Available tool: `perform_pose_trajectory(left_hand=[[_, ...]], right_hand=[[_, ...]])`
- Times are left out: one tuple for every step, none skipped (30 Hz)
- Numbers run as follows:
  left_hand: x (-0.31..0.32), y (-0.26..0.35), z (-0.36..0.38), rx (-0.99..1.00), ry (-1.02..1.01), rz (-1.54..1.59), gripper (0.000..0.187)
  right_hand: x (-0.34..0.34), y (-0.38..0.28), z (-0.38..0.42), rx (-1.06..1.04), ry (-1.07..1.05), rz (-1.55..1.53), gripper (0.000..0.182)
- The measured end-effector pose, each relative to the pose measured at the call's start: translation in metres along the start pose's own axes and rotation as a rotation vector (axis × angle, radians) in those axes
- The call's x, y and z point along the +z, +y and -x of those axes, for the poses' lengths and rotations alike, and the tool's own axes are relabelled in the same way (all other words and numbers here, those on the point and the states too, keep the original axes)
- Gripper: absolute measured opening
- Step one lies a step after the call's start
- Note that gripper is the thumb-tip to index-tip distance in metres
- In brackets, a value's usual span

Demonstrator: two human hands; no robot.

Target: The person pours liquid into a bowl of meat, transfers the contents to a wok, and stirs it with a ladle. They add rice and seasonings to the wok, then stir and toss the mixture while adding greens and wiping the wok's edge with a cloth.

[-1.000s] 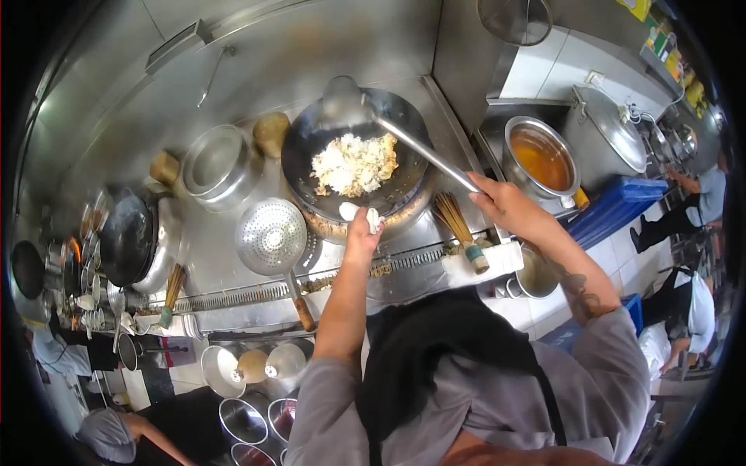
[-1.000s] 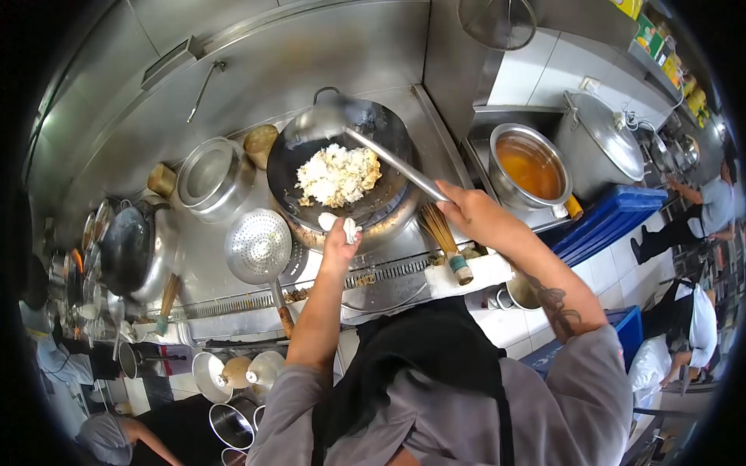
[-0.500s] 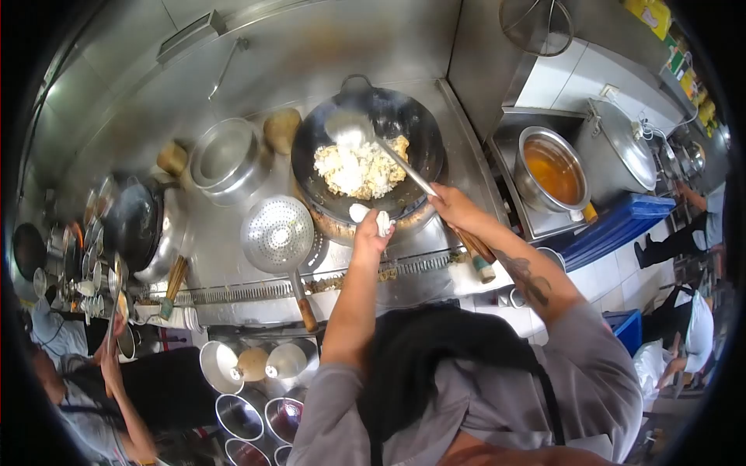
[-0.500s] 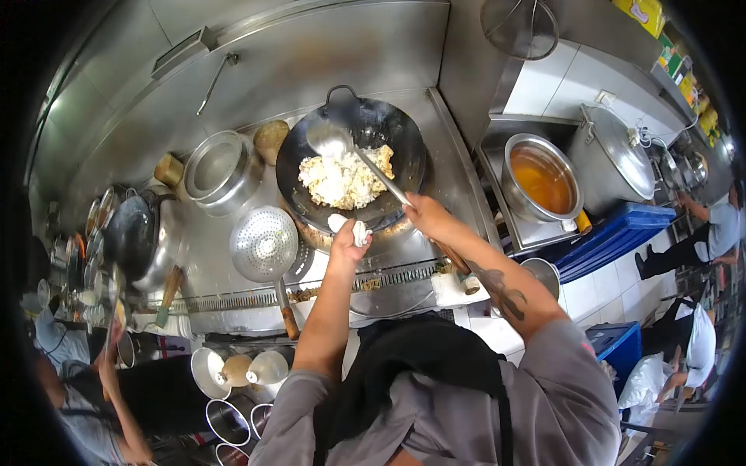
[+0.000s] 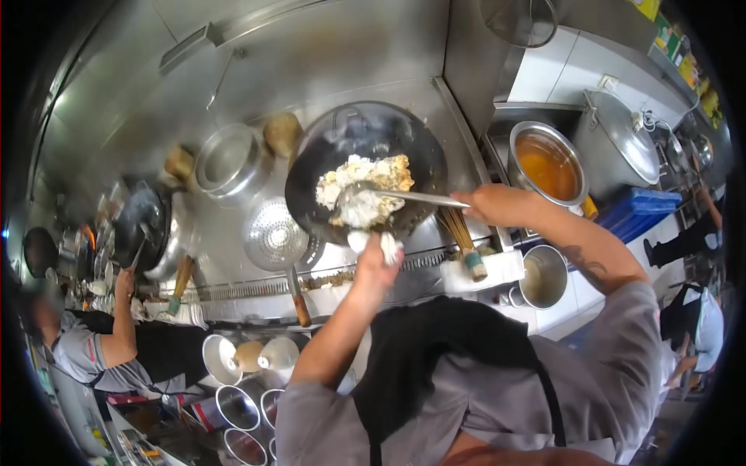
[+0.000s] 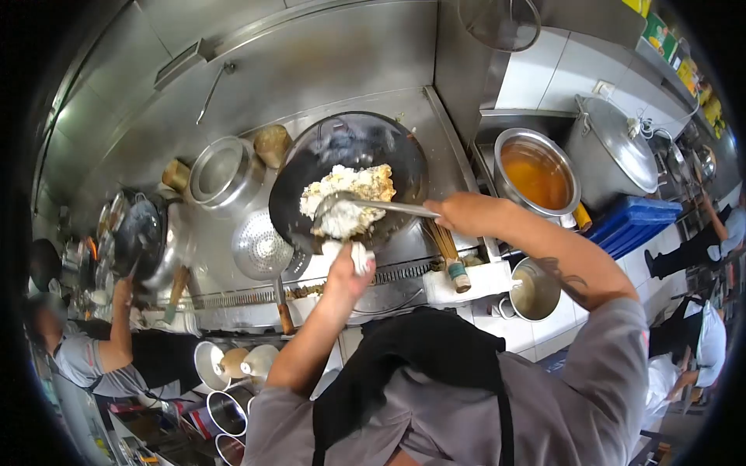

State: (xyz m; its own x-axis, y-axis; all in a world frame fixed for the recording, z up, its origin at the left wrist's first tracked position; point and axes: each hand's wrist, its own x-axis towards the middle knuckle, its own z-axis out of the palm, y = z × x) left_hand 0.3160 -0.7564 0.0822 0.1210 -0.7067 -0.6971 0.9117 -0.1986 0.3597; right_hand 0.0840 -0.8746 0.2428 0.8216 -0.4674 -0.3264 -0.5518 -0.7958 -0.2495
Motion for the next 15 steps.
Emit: perform_pose_trajectory(left_hand=[[0.005, -0.001, 0.024, 0.002, -0.118, -0.035, 0.019], [0.013, 0.004, 0.023, -0.001, -0.111, -0.039, 0.019], [0.022, 0.012, 0.019, -0.009, -0.042, 0.012, 0.020], [0.025, 0.017, 0.017, -0.015, 0.025, 0.060, 0.021], [0.005, 0.014, -0.019, 0.044, -0.137, 0.046, 0.018], [-0.019, -0.003, -0.034, 0.038, -0.134, 0.035, 0.018], [-0.044, -0.025, -0.039, 0.074, -0.099, 0.030, 0.017], [-0.059, -0.042, -0.037, 0.113, -0.071, 0.027, 0.017], [-0.079, -0.058, -0.012, 0.038, -0.075, 0.023, 0.020], [-0.083, -0.060, 0.000, -0.029, -0.093, 0.016, 0.023], [-0.077, -0.056, -0.005, -0.026, -0.130, 0.030, 0.020], [-0.080, -0.055, -0.005, -0.031, -0.141, 0.057, 0.018], [-0.051, -0.030, -0.002, 0.029, -0.044, 0.052, 0.017], [-0.030, -0.003, -0.009, 0.166, -0.114, -0.130, 0.018], [-0.009, 0.018, -0.019, 0.149, -0.042, 0.008, 0.018]], right_hand=[[-0.004, 0.003, 0.004, -0.009, -0.019, -0.064, 0.042], [-0.008, 0.008, 0.006, -0.021, -0.048, -0.127, 0.040], [-0.004, 0.016, -0.002, 0.007, -0.043, -0.141, 0.038], [-0.001, 0.022, -0.013, 0.034, -0.036, -0.154, 0.037], [-0.003, 0.018, -0.022, 0.049, -0.007, -0.037, 0.032], [0.012, 0.016, -0.028, 0.055, -0.004, -0.047, 0.032], [0.028, 0.021, -0.038, 0.098, 0.109, 0.007, 0.029], [0.032, 0.027, -0.043, 0.141, 0.225, 0.067, 0.027], [0.026, 0.022, -0.033, 0.086, 0.258, 0.111, 0.032], [0.013, 0.023, -0.026, 0.089, 0.279, 0.119, 0.032], [0.006, 0.023, -0.016, 0.055, 0.288, 0.116, 0.035], [0.005, 0.018, -0.007, 0.012, 0.272, 0.100, 0.038], [0.001, 0.015, -0.001, 0.014, 0.248, 0.080, 0.042], [-0.010, 0.007, 0.007, 0.002, 0.231, 0.080, 0.042], [-0.020, -0.003, 0.015, 0.044, 0.101, 0.009, 0.043]])
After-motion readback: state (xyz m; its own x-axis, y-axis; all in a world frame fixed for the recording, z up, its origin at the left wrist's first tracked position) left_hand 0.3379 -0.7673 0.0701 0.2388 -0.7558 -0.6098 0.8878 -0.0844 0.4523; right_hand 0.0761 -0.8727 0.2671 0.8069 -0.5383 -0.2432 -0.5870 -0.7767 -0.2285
